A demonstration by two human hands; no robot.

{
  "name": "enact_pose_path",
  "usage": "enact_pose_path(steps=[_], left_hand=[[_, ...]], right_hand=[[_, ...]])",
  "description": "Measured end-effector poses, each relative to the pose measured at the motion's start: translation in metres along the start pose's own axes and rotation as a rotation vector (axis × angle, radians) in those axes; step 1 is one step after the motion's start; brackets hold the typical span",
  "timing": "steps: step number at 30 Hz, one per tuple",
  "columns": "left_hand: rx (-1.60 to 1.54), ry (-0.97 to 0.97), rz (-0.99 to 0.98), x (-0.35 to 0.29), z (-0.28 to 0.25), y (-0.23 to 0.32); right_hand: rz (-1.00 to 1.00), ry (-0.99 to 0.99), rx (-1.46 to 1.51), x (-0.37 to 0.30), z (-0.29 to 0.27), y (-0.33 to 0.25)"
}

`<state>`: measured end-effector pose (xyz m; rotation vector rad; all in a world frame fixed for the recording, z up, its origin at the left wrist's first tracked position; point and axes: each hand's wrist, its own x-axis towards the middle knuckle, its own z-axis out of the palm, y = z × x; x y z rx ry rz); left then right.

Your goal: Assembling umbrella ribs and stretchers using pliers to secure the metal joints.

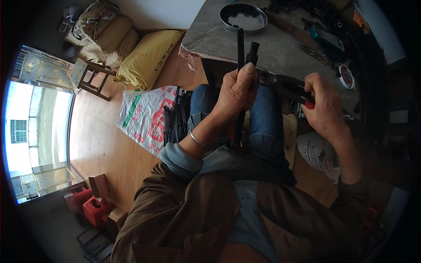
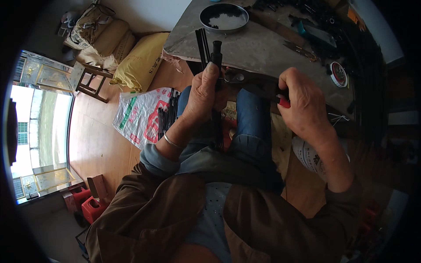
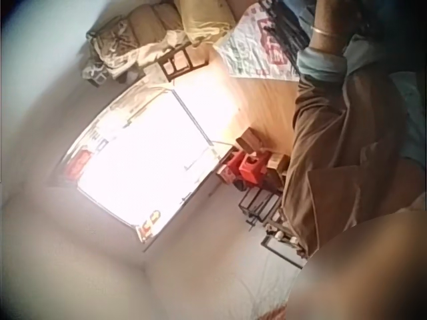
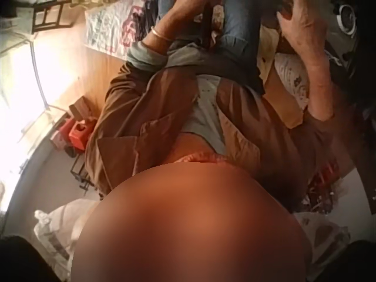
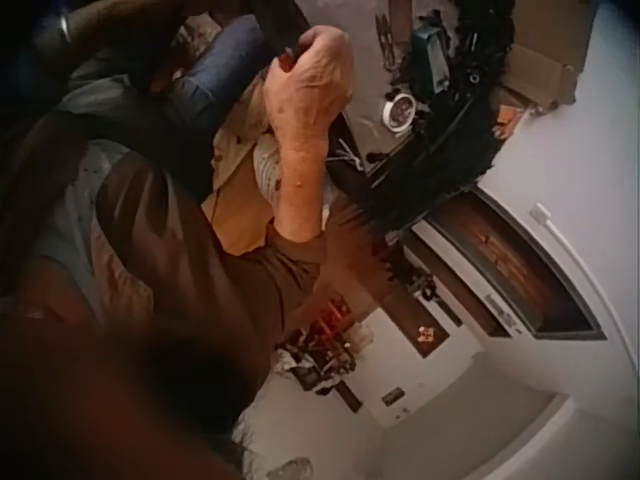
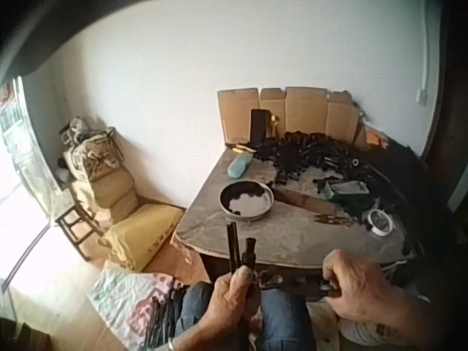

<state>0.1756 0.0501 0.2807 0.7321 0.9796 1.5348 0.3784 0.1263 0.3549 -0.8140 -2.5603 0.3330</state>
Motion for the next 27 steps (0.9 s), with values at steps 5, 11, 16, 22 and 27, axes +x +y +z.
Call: enact_pose_path(steps=[5, 11, 16, 22, 27], left_hand=[[0.108, -0.014, -0.017, 0.001, 0.001, 0.000], [0.101, -0.067, -0.056, -0.001, 0.003, 0.005], [-0.179, -0.242, -0.176, -0.007, 0.001, 0.005], [-0.088, -0.142, 0.002, 0.000, -0.008, -0.008], [-0.083, -0.046, 0.010, 0.002, -0.006, -0.011]], right_hand=[[-0.145, 0.013, -0.059, 0.005, 0.000, 0.009], [-0.140, 0.005, 0.034, -0.002, 0.010, 0.022], [-0.020, 0.044, 0.309, -0.028, 0.044, 0.026], [-0.065, 0.144, 0.064, -0.027, 0.033, 0.018], [-0.101, 0.167, -0.023, -0.012, 0.009, -0.008]])
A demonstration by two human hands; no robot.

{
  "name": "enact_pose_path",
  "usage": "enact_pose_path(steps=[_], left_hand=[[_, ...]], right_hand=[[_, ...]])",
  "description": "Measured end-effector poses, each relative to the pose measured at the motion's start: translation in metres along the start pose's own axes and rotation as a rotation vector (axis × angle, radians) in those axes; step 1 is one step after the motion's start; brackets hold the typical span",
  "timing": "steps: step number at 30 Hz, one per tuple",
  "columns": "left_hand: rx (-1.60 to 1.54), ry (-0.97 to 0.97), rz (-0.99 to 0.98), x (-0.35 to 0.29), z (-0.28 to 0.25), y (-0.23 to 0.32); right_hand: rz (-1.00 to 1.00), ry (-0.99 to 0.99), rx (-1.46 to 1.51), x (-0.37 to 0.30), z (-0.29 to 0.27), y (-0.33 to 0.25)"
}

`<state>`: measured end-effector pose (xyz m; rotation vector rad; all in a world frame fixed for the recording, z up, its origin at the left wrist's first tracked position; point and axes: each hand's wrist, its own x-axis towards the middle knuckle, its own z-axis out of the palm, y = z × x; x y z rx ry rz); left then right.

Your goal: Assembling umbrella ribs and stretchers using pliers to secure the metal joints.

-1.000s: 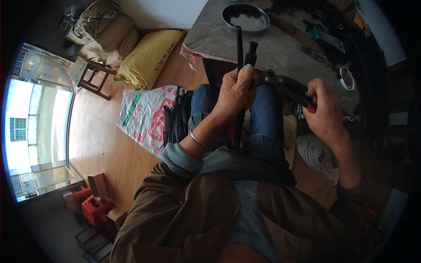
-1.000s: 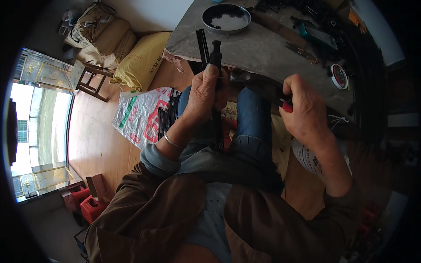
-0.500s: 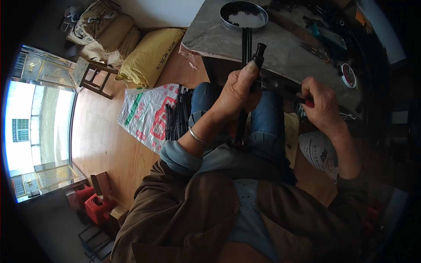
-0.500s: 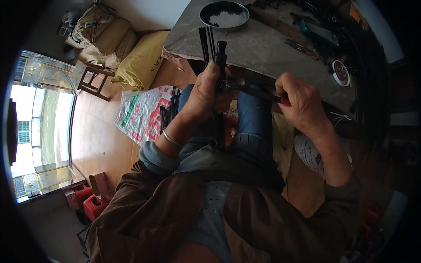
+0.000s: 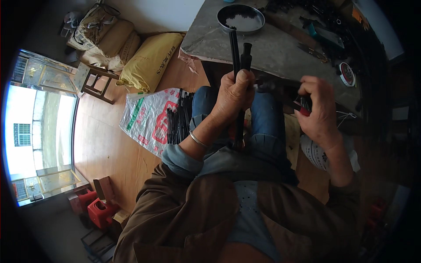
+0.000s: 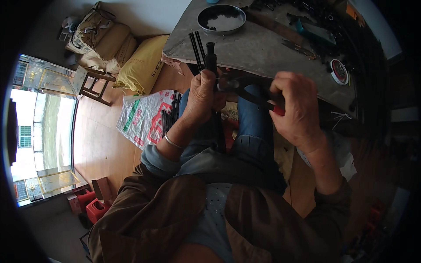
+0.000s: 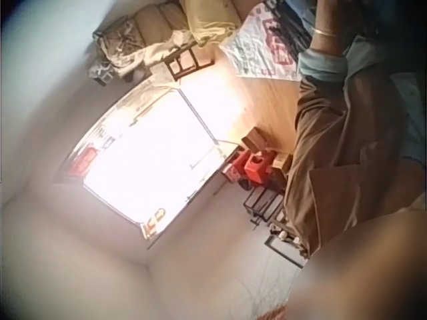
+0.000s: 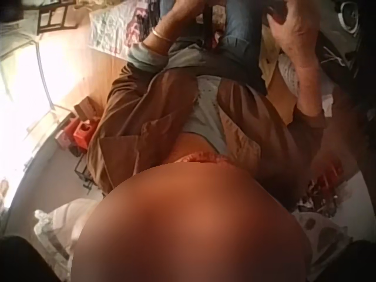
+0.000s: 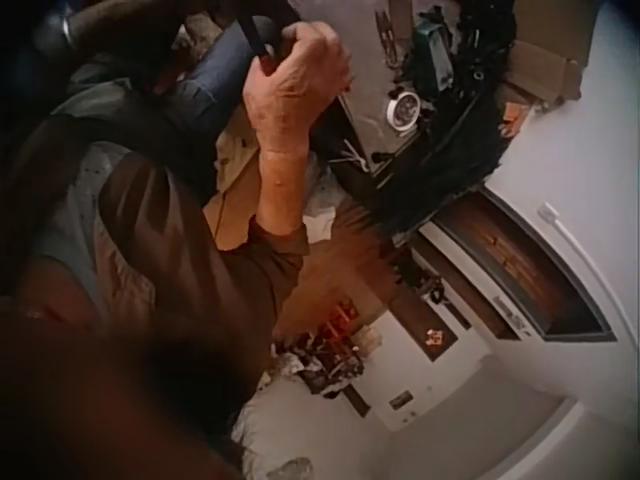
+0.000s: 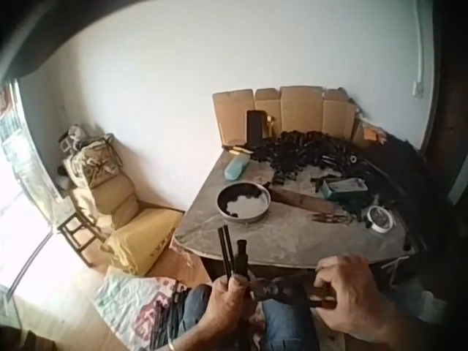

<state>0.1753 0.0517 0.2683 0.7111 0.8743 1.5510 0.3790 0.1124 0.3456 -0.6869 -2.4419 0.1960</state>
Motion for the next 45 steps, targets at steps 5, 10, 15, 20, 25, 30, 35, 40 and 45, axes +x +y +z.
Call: enact_pose_path(steps=[5, 10, 15, 20, 25, 30, 35, 40, 45], left_hand=[[-0.003, 0.050, 0.027, -0.001, 0.005, 0.002], [0.012, 0.149, 0.086, 0.002, 0.017, 0.007], [0.117, 0.166, 0.060, 0.006, 0.013, 0.004], [0.071, 0.123, 0.006, 0.002, 0.007, 0.001], [0.072, 0.117, 0.024, 0.002, 0.013, 0.004], [0.255, 0.074, 0.072, 0.003, 0.017, 0.016], [0.299, 0.146, 0.133, -0.005, 0.006, 0.008], [0.353, 0.072, 0.137, -0.014, 0.025, 0.014], [0.331, 0.095, 0.102, -0.013, 0.027, 0.011]], right_hand=[[0.002, 0.001, -0.134, 0.001, 0.007, -0.006], [0.143, 0.027, -0.025, -0.022, 0.024, -0.011], [0.182, 0.051, 0.095, -0.036, 0.039, -0.010], [0.699, -0.447, 1.024, -0.036, 0.026, 0.001], [0.908, -0.656, 1.801, -0.046, 0.022, 0.002], [0.601, -0.924, 0.595, -0.009, -0.003, 0.002], [0.808, -0.657, 1.377, -0.038, 0.010, 0.005], [0.819, -0.924, 1.792, -0.062, 0.010, -0.008], [0.385, -0.542, 0.710, -0.041, -0.015, 0.006]])
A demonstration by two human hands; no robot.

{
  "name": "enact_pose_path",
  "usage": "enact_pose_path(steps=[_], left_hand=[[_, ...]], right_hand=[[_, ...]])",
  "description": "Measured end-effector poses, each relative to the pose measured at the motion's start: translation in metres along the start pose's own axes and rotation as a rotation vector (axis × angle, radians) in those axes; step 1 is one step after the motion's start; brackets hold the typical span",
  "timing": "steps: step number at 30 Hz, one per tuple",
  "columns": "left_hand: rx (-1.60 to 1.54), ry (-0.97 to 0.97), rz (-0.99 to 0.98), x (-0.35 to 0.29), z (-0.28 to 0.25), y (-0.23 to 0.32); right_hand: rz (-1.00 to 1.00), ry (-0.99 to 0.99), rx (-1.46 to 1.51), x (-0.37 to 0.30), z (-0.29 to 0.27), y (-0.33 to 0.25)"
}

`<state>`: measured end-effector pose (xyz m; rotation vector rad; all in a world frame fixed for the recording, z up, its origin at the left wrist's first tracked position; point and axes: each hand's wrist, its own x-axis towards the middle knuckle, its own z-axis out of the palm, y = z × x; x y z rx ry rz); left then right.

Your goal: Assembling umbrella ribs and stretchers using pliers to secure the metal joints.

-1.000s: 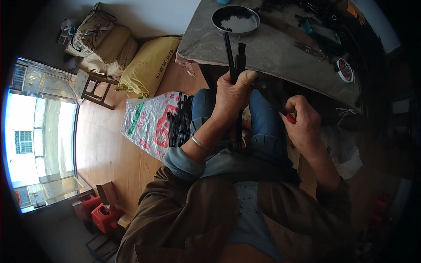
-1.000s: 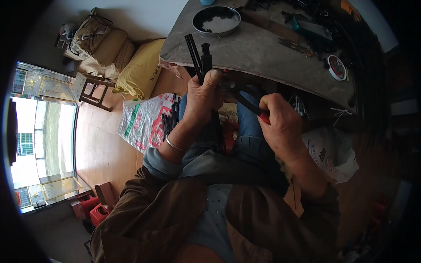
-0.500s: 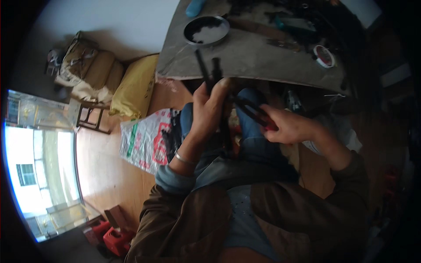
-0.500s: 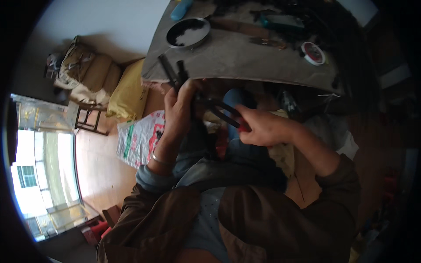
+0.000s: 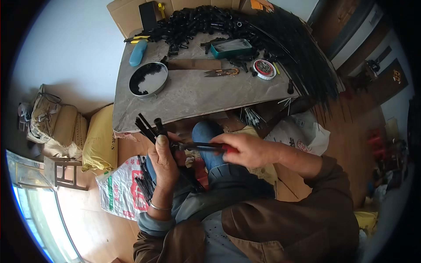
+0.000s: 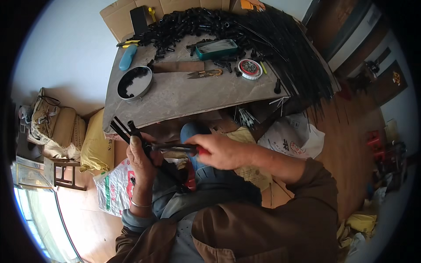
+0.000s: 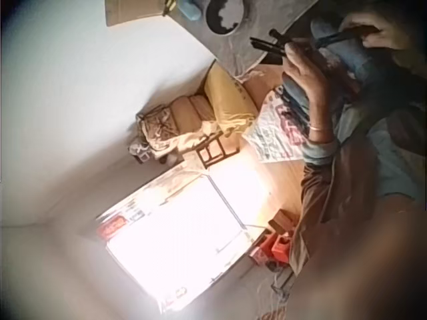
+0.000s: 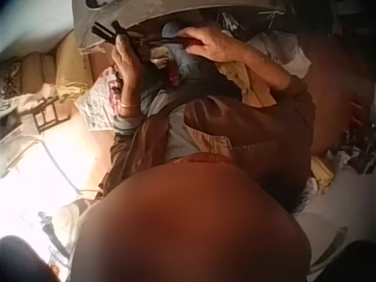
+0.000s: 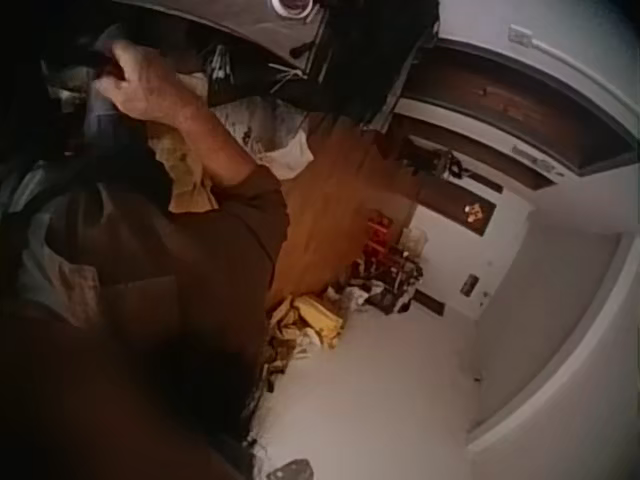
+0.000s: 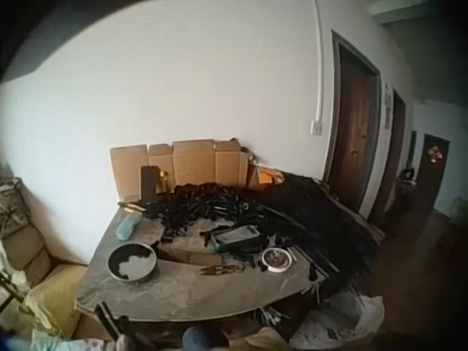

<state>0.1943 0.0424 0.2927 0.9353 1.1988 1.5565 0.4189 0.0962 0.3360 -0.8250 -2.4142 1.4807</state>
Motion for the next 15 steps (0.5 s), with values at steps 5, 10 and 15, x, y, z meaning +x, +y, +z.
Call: enact_pose_path(steps=[5, 10, 15], left_hand=[[0.049, 0.042, 0.071, -0.003, -0.001, 0.002], [0.082, 0.064, -0.020, -0.004, 0.002, 0.011], [-0.094, 0.002, -0.029, 0.005, -0.009, 0.005]], right_hand=[[0.345, -0.387, 1.046, -0.005, 0.024, 0.010], [0.368, -0.346, 0.354, 0.005, 0.003, -0.006], [0.297, -0.162, 0.599, 0.007, -0.010, -0.009]])
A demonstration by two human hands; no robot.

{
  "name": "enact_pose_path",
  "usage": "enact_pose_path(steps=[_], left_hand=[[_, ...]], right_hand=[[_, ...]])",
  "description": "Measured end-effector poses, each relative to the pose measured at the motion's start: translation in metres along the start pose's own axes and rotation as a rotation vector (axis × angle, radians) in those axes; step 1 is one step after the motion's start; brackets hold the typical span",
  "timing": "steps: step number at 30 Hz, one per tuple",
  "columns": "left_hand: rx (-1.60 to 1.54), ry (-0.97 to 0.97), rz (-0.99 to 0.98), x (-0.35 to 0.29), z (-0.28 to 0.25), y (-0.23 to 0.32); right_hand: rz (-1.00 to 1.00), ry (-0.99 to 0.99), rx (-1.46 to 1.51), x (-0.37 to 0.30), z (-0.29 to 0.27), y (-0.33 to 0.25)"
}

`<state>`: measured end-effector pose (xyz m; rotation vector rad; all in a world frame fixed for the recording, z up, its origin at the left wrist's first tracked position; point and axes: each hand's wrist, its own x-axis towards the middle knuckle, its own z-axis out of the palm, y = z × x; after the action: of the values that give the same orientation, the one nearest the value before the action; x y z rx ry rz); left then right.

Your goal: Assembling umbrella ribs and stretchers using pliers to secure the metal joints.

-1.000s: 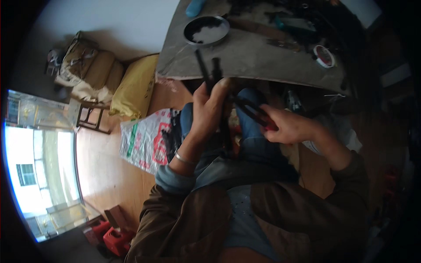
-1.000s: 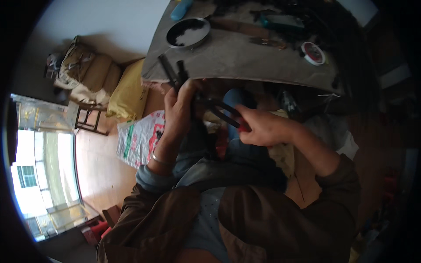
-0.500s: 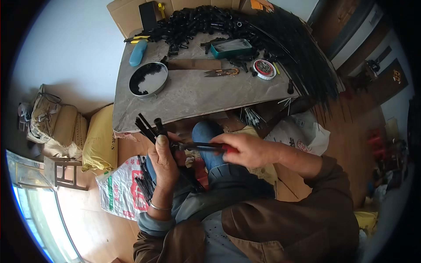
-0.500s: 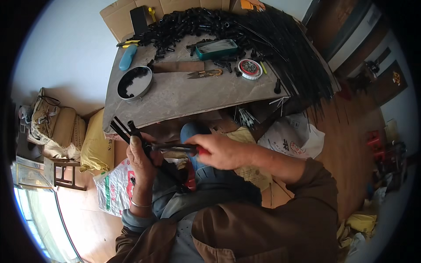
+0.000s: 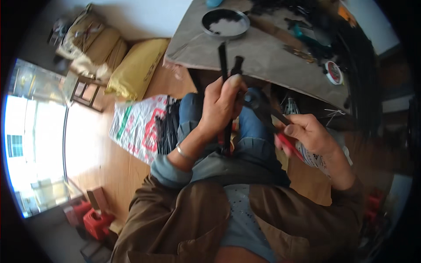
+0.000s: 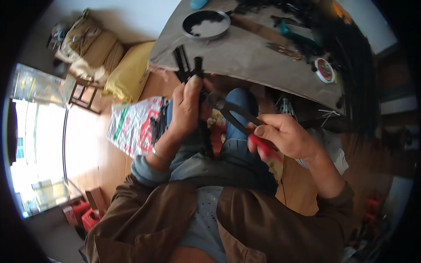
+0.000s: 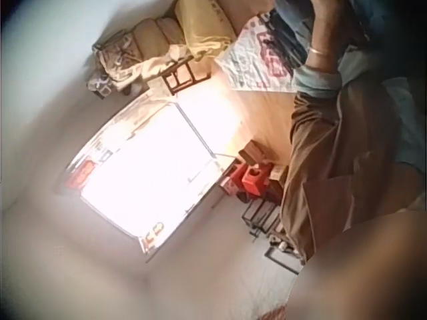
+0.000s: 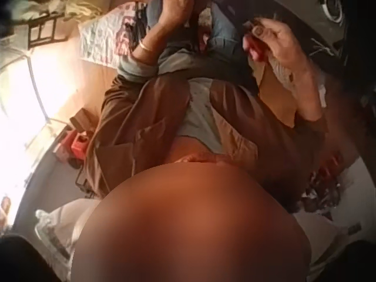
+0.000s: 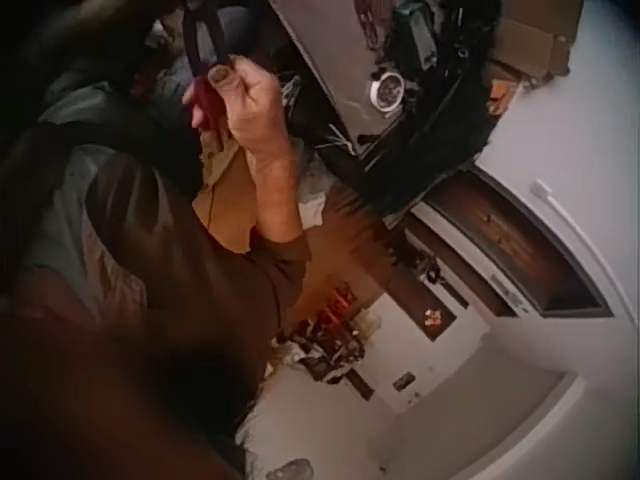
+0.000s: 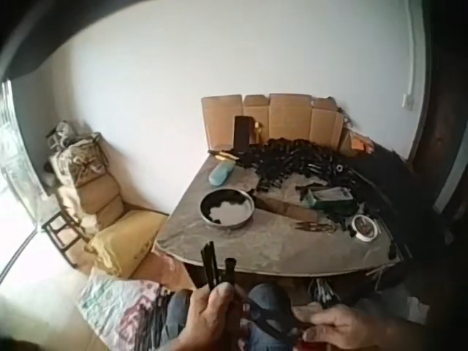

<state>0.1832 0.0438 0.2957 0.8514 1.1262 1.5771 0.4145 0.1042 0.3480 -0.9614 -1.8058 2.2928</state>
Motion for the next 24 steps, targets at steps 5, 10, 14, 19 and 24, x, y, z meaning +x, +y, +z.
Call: enact_pose_path(steps=[5, 10, 14, 19, 24], left_hand=[[-0.082, -0.113, 0.011, -0.003, -0.001, -0.003], [-0.089, -0.041, 0.051, -0.005, 0.000, -0.005], [-0.083, -0.053, 0.030, -0.004, -0.004, -0.003], [-0.099, -0.140, 0.107, -0.006, -0.007, -0.007], [-0.127, -0.181, 0.046, -0.010, -0.003, 0.002]], right_hand=[[0.065, -0.547, 0.820, 0.012, 0.009, 0.047], [0.176, -0.277, -0.217, 0.011, -0.006, -0.012], [-0.240, 0.172, -0.525, 0.009, 0.004, 0.002], [0.074, -0.433, 0.735, 0.010, 0.044, 0.060], [-0.055, -1.315, 1.340, 0.050, 0.074, 0.101]])
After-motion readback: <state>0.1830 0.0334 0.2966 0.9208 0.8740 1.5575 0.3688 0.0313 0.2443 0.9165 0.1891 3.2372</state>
